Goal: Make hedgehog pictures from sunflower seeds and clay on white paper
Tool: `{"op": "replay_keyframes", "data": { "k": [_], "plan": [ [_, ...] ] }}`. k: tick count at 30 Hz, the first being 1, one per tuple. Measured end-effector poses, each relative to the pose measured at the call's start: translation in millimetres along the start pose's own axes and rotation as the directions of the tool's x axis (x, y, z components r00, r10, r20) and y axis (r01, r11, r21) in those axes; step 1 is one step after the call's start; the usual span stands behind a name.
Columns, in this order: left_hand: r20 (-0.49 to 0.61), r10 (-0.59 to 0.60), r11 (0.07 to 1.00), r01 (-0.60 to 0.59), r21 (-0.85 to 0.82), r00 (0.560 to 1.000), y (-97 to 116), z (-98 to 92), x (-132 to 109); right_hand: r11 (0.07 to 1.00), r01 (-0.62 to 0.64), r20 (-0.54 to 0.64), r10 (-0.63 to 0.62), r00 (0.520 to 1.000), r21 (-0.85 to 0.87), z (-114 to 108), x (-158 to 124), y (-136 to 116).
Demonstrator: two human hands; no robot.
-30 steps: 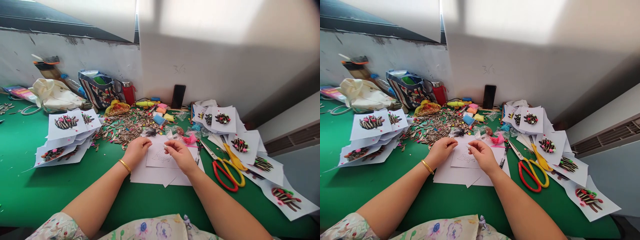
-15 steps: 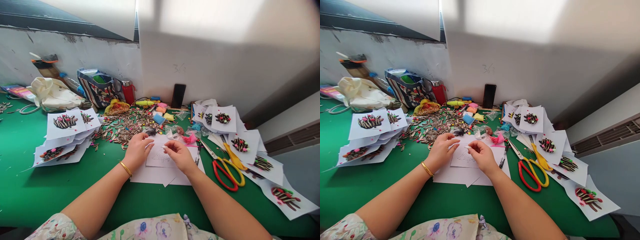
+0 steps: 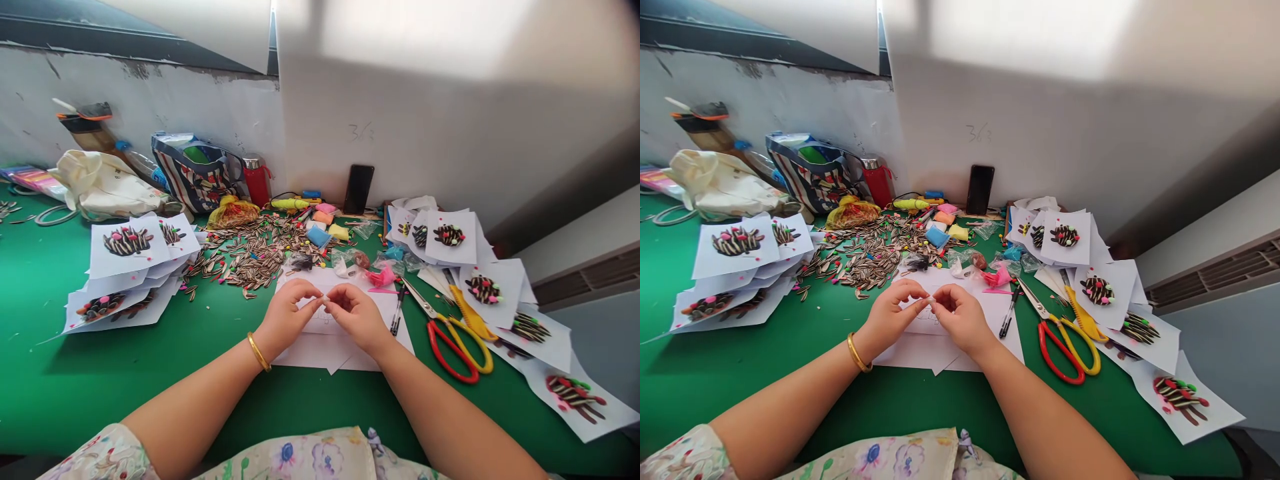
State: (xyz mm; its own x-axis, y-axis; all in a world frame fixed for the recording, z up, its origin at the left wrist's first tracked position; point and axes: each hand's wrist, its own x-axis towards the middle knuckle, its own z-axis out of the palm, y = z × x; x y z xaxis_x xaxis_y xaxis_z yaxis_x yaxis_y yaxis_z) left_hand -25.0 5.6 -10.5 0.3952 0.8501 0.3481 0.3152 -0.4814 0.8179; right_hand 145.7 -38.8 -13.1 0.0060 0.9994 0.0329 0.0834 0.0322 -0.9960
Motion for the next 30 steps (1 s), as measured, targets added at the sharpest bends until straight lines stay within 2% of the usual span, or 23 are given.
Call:
{"op": "replay_keyframes", "data": {
  "k": [3, 6, 9, 14, 18, 26, 30],
  "plan": [
    [0.030, -0.131, 0.987, 0.134, -0.092, 0.991, 3.4, 0.2, 0.2, 1.000, -0.022, 0.005, 0.022, 1.000, 0.020, 0.3, -0.7, -2.5],
    [0.071, -0.244, 0.932, 0.254, -0.259, 0.967, 5.5, 2.7, -0.5, 1.000, -0.014, 0.016, 0.014, 1.000, -0.007, -1.1, -1.4, -3.2],
    [0.109, -0.280, 0.880, 0.301, -0.368, 0.954, 5.9, 4.9, -0.9, 0.999, 0.011, 0.018, -0.010, 1.000, -0.050, -3.5, -1.3, -2.2],
    [0.175, -0.335, 0.828, 0.378, -0.414, 0.926, 5.0, 4.3, 0.3, 1.000, -0.006, -0.005, 0.005, 1.000, -0.019, -6.4, 0.7, 0.2],
    [0.190, -0.350, 0.829, 0.398, -0.393, 0.917, 4.2, 2.5, 1.0, 1.000, -0.022, 0.010, 0.022, 1.000, -0.021, -4.9, -0.1, -1.6],
    [0.116, -0.327, 0.900, 0.346, -0.266, 0.938, 4.6, 2.1, 1.4, 0.990, 0.011, 0.025, -0.008, 1.000, -0.138, -0.9, -3.2, -6.9],
    [0.122, -0.300, 0.915, 0.321, -0.245, 0.946, 5.5, 0.4, 1.6, 0.994, 0.005, 0.004, -0.004, 1.000, -0.107, -4.6, -0.5, -3.1]
  ]
}}
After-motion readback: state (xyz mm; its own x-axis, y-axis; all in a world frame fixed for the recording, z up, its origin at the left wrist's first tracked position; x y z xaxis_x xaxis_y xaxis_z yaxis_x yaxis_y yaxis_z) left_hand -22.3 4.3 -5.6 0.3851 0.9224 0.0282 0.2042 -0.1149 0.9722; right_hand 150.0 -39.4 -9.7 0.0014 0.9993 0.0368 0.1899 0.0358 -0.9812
